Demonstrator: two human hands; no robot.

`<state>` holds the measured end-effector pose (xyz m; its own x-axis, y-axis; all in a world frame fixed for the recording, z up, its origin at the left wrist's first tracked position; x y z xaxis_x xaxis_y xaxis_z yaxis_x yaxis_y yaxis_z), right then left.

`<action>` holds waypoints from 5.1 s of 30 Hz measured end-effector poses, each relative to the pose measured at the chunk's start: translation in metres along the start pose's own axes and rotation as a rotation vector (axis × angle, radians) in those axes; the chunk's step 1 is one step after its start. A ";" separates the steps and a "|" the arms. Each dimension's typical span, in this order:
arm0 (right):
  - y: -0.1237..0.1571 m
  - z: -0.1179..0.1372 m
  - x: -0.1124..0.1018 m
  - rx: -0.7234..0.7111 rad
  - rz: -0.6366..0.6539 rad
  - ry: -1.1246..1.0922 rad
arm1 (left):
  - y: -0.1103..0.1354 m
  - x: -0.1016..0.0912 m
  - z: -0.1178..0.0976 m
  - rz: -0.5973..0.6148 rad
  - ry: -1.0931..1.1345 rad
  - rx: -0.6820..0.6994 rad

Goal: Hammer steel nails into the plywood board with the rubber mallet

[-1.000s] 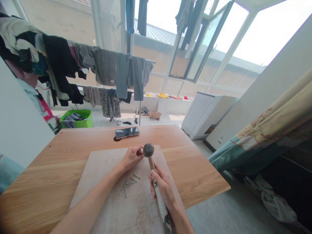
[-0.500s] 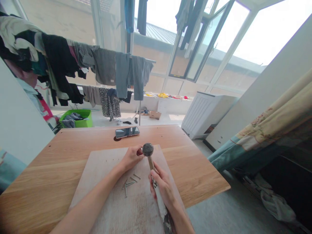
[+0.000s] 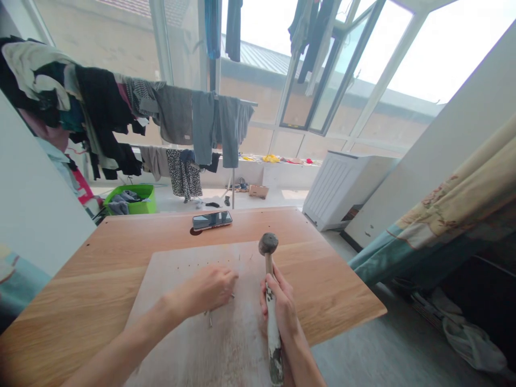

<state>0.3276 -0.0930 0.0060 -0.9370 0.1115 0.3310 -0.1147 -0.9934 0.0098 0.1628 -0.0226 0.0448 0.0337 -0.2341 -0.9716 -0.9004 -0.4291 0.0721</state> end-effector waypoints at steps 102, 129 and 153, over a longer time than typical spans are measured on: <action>0.024 0.007 0.037 0.158 0.217 0.213 | 0.015 -0.001 0.065 -0.429 0.769 -0.165; -0.003 0.000 0.082 0.121 0.263 0.123 | 0.009 0.022 0.089 -0.500 0.740 -0.223; 0.000 -0.008 0.092 0.126 0.323 0.231 | 0.009 0.013 0.082 -0.486 0.774 -0.170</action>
<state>0.2390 -0.0821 0.0285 -0.9692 -0.2174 0.1155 0.2254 -0.9724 0.0606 0.1190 0.0422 0.0141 0.7257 -0.4857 -0.4873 -0.6380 -0.7402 -0.2123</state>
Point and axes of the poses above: each hand's wrist, its own y-axis away from the middle knuckle, its own x-axis out of the palm, z = x × y, the point moved 5 cm from there along -y, towards the middle knuckle, and after that the axes turned 13 degrees about z, right-handed, at the moved point
